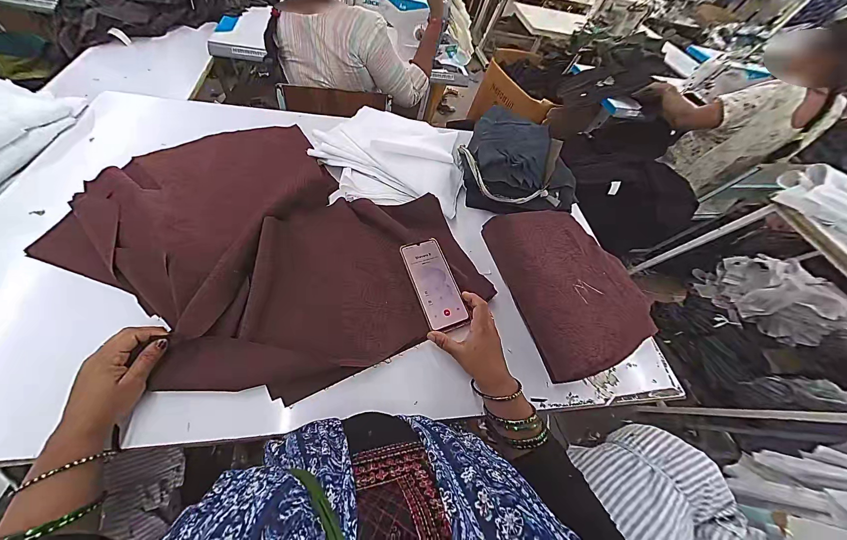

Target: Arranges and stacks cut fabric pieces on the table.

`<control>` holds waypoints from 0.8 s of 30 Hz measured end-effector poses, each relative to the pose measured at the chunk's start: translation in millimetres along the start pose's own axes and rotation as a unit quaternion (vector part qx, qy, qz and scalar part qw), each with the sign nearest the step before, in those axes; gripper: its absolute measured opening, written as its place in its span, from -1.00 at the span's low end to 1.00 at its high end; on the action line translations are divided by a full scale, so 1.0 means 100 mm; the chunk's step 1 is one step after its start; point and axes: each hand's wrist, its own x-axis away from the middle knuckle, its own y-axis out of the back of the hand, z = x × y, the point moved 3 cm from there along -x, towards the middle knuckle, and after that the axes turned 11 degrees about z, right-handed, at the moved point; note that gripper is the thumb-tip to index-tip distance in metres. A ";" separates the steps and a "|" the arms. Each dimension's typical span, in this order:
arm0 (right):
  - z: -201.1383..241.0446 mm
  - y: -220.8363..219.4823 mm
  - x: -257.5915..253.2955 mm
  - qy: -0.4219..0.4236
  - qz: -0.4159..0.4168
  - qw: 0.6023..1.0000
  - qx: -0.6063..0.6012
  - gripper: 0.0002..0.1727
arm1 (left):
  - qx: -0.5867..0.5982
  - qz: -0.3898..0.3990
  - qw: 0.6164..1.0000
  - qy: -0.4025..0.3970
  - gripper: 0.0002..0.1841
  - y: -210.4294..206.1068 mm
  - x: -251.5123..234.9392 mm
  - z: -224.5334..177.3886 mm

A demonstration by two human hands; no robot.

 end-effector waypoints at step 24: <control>-0.04 0.18 -0.09 -0.072 -0.061 0.994 0.050 0.28 | 0.114 -0.059 0.991 0.038 -0.63 0.03 -0.01 -0.08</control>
